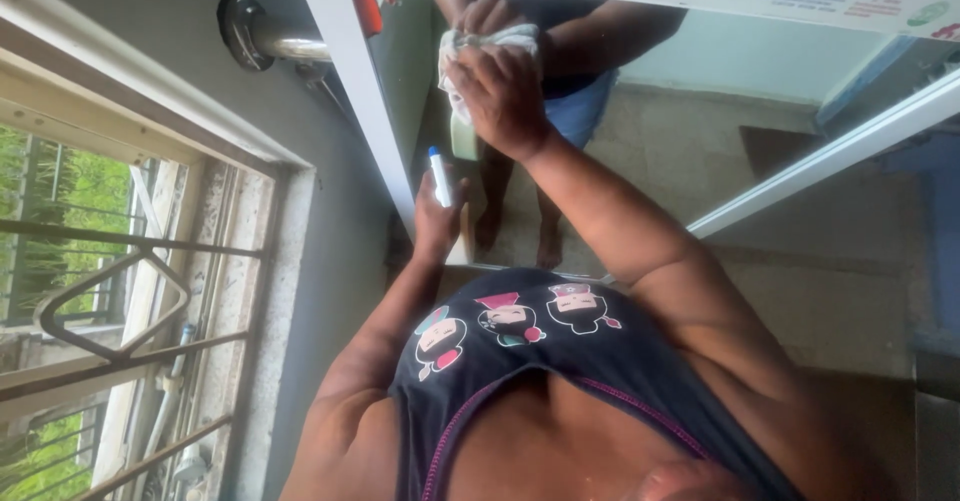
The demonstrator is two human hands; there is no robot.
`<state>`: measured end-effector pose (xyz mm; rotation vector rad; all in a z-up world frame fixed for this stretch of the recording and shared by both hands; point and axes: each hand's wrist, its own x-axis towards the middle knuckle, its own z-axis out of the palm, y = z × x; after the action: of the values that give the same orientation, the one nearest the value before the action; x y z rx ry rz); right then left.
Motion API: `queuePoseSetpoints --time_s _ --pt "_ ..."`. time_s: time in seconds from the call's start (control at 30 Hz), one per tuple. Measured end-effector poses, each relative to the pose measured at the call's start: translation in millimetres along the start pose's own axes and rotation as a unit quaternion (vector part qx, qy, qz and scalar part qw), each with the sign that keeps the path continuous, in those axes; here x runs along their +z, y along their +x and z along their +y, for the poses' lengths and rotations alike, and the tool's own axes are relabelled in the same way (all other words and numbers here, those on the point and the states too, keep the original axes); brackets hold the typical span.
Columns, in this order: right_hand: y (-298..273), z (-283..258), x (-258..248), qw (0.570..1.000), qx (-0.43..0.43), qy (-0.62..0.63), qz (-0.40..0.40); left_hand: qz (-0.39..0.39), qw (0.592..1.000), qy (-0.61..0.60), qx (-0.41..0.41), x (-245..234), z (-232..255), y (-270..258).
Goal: Spraying a cleaning agent onto a mirror and wiping it clean with a cloth.
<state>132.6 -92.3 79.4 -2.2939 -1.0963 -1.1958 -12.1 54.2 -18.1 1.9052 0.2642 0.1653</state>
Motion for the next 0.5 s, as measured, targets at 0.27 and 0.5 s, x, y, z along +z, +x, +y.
queuePoseSetpoints --time_s 0.27,0.5 --pt "-22.4 -19.7 -7.5 0.997 0.005 0.033 -0.068 -0.020 0.998 -0.048 -0.038 -0.7 6.0 2.0" --pt "-71.3 -29.4 19.1 0.995 0.001 0.017 -0.096 -0.012 1.000 0.008 -0.026 -9.0 3.1 -0.2"
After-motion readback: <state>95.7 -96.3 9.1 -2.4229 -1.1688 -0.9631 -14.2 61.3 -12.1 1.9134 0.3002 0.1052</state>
